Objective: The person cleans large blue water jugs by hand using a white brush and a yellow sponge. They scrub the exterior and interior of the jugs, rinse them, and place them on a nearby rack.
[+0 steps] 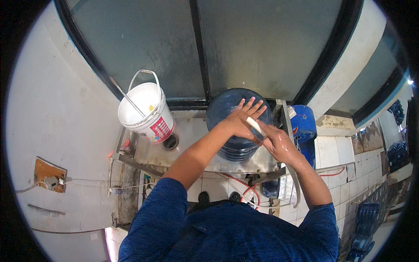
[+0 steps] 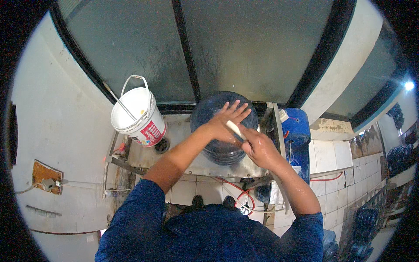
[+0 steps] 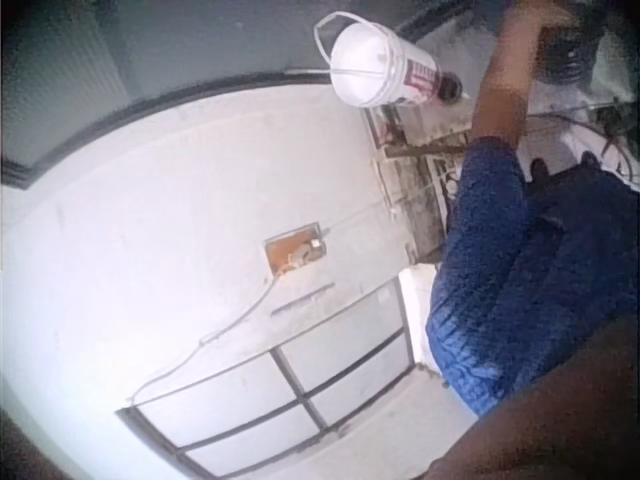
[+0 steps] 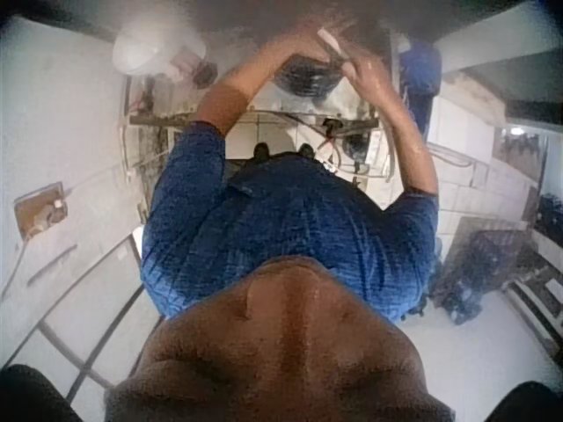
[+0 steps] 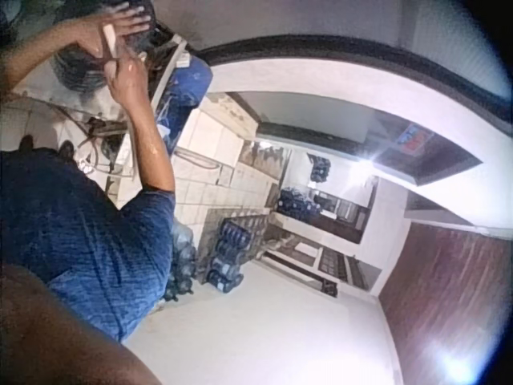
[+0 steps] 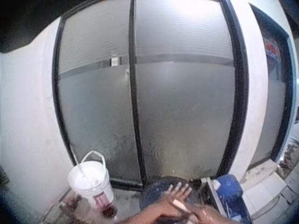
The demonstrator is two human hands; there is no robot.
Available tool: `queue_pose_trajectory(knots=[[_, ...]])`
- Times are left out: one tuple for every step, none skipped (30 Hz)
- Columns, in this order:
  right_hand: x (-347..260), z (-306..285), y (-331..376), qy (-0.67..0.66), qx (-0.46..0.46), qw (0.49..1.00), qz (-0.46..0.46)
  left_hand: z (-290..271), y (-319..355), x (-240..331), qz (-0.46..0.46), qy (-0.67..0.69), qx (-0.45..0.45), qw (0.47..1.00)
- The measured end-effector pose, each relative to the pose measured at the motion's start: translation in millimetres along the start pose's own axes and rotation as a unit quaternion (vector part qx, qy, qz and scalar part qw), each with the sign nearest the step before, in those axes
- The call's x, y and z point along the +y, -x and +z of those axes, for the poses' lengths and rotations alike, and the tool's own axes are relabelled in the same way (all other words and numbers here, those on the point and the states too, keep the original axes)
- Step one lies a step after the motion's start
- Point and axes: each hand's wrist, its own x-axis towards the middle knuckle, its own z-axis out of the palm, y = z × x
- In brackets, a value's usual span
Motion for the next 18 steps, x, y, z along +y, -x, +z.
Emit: queue_pose_trajectory(knots=[[3, 1, 2, -0.009, 0.006, 0.999, -0.035, -8, 5, -1, 0.037, -0.015, -0.014, 0.999], [6, 2, 4, -0.018, 0.013, 0.997, -0.069, -14, 10, 1, 0.037, 0.001, -0.037, 0.999], [5, 0, 6, -0.036, -0.010, 0.998, -0.045, -12, 13, 4, 0.044, 0.006, -0.043, 0.998], [2, -5, 7, -0.055, -0.033, 0.998, -0.020, -6, 19, 11, 0.051, 0.011, -0.048, 0.997], [0, -9, 9, -0.074, -0.055, 0.996, 0.006, 0, 26, 19, 0.058, 0.016, -0.055, 0.997], [-3, -13, 11, -0.073, -0.059, 0.996, 0.005, 6, 35, 31, 0.042, -0.016, -0.029, 0.999], [-6, -15, 13, -0.073, -0.062, 0.995, 0.005, 11, 45, 44, -0.018, -0.014, 0.015, 1.000], [-7, -16, 14, -0.072, -0.065, 0.995, 0.006, 15, 53, 57, -0.077, -0.012, 0.059, 0.995], [-8, -14, 14, -0.069, -0.078, 0.994, 0.014, 17, 59, 64, -0.138, -0.011, 0.105, 0.985], [-9, -13, 13, -0.066, -0.092, 0.993, 0.022, 30, 64, 55, -0.141, -0.053, 0.118, 0.982], [-10, -12, 12, -0.062, -0.105, 0.992, 0.031, 35, 68, 49, -0.120, -0.057, 0.126, 0.983], [-8, -11, 12, -0.063, -0.108, 0.992, 0.023, 35, 71, 43, -0.095, -0.058, 0.135, 0.985], [-3, -8, 10, -0.063, -0.111, 0.992, 0.013, 30, 73, 38, -0.072, -0.060, 0.145, 0.985], [0, -7, 8, -0.063, -0.114, 0.991, 0.004, 22, 74, 29, -0.020, -0.068, 0.119, 0.990], [-2, -7, 3, -0.068, -0.130, 0.989, 0.011, 16, 77, 14, 0.030, -0.079, 0.103, 0.991], [-3, -7, -3, -0.072, -0.144, 0.987, 0.020, 13, 77, -3, 0.083, -0.090, 0.087, 0.989], [-5, -7, -9, -0.076, -0.158, 0.984, 0.029, 11, 79, -22, 0.135, -0.100, 0.071, 0.983], [-4, -4, -15, -0.074, -0.165, 0.983, 0.035, 13, 81, -44, 0.187, -0.132, 0.039, 0.973]])
